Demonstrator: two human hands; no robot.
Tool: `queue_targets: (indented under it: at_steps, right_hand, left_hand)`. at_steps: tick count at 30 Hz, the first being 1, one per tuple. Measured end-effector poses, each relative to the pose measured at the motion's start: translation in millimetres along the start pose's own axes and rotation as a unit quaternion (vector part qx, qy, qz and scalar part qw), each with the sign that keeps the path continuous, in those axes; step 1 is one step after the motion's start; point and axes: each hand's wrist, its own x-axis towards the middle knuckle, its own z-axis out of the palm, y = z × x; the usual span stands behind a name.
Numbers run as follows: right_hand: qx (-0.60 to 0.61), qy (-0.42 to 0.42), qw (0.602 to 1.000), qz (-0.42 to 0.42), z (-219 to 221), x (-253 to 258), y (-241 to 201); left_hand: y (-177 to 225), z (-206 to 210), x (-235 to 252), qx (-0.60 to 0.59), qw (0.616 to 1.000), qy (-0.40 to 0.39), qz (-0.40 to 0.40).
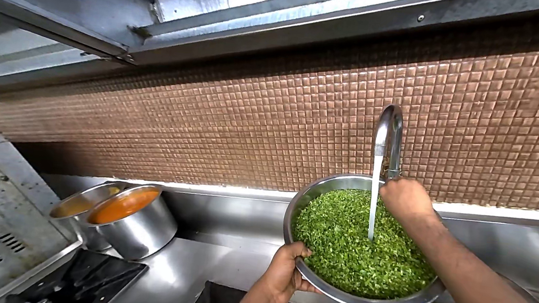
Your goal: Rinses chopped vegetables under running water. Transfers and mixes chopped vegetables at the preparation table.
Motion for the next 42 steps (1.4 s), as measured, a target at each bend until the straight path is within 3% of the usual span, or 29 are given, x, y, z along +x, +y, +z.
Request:
queue_targets:
  at_steps: [20, 27, 35, 38, 42]
  right_hand:
    - [-0.015, -0.009, 1.0, -0.002, -1.2, 0.8, -2.0]
    - [0.068, 0.048, 0.99, 0.11, 8.7, 4.6, 15.9]
    - [0.062, 0.041, 0.99, 0.119, 6.6, 0.7, 14.7]
    - [0.145, -0.01, 0.981, 0.132, 5.5, -9.0, 37.2]
    - [0.273, -0.003, 0.95, 0.152, 44.8, -22.3, 88.8]
  left_hand:
    - [0.5, 0.6, -1.1, 0.01, 1.0, 0.012, -0.003]
    - [0.7, 0.2, 1.0, 0.007, 1.0, 0.011, -0.01]
    - [1.1, 0.5, 3.8, 0.013, 1.0, 0.003, -0.018]
    - [1.4, -1.5, 3.3, 0.022, 1.0, 0.0, -0.019]
    - [4.4, -3.9, 4.4, 0.03, 0.999, -0.024, -0.016]
